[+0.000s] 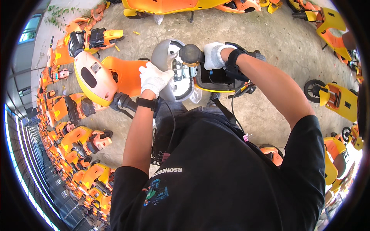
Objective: The person unscrews fasteners from a scooter panel with a power tool, removes the panel, and then aligns a new seat assembly over the frame before securing it with the tool.
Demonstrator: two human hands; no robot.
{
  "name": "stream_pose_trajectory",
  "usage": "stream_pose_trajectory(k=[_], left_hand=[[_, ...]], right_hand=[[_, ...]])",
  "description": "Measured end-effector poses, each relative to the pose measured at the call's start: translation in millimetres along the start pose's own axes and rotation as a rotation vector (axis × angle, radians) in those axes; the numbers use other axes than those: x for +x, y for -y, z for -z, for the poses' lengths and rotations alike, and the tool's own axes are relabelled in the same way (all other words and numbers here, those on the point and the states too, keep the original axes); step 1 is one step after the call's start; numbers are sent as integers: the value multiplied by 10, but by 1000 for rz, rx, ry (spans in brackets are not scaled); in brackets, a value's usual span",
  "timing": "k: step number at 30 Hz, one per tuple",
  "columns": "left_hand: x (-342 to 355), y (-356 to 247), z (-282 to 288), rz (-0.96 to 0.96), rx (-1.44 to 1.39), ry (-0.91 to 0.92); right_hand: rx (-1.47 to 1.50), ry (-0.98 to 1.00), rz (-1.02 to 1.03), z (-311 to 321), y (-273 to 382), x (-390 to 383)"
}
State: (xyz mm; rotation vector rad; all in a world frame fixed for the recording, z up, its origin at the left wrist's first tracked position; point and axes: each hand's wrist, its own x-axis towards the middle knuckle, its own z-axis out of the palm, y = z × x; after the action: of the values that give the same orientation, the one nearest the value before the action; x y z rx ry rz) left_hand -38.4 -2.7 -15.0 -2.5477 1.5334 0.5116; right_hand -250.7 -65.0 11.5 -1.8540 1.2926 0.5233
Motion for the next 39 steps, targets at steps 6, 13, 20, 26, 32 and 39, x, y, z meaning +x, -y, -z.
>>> stream_pose_trajectory(k=[6, 13, 20, 26, 32, 39], left_hand=[[21, 25, 32, -5, -23, 43], [69, 48, 175, 0, 2, 114], [125, 67, 187, 31, -15, 155], [101, 42, 184, 19, -33, 155], [135, 56, 161, 25, -27, 151], [183, 56, 139, 11, 25, 141]], right_hand=[[-10, -17, -5, -14, -9, 8], [11, -1, -22, 35, -17, -3], [-48, -26, 21, -55, -26, 78], [-116, -60, 101, -158, -86, 260], [-88, 6, 26, -29, 43, 124], [-17, 0, -37, -13, 19, 43]])
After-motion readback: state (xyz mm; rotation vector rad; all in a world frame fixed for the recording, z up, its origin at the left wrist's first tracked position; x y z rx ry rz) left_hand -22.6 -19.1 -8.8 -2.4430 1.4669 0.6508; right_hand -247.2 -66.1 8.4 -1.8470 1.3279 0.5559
